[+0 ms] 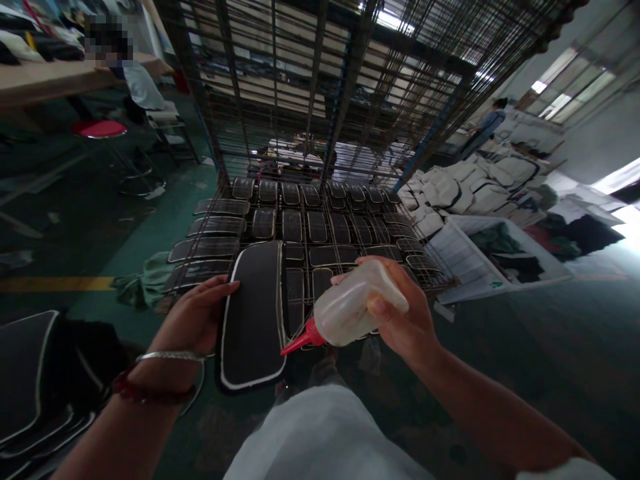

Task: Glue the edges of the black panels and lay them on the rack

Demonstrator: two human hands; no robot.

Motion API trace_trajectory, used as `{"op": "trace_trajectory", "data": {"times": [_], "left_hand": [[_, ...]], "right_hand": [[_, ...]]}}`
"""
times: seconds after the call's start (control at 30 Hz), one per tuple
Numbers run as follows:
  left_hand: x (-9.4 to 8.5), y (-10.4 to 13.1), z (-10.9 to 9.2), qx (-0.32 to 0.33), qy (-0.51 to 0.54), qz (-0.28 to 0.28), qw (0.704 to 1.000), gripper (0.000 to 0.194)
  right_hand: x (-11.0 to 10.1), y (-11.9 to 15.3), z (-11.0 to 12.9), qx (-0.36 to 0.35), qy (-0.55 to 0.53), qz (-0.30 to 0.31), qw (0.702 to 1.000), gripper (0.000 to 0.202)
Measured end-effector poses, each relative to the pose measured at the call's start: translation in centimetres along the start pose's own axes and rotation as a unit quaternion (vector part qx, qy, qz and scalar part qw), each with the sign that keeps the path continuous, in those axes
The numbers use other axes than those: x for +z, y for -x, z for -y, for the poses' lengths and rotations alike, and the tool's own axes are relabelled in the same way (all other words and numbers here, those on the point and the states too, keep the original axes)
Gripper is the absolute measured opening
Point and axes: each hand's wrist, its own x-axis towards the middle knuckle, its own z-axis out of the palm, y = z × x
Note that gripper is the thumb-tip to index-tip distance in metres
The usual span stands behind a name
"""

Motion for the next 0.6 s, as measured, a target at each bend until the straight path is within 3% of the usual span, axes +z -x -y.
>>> {"op": "trace_trajectory", "data": {"times": [0.13,0.33,0.6], "left_hand": [[-0.1,-0.1,-0.2,0.007,0.0,-0.027,1.0,0.023],[0.2,0.0,-0.4,-0.007,0.114,-0.096,0.989,0.031],[0.6,-0.1,0.7,0.045,0.172,-0.105,0.978,0.04]], "right_hand": [[-0.2,-0.1,-0.5,-0.026,0.012,-0.027,0.999,0.045],[-0.3,-0.7,-0.9,-0.059,0.03,-0.12,0.991,0.049],[0.1,-0.5,-1.8,-0.08,0.034,-0.196,0.977,0.057]]}}
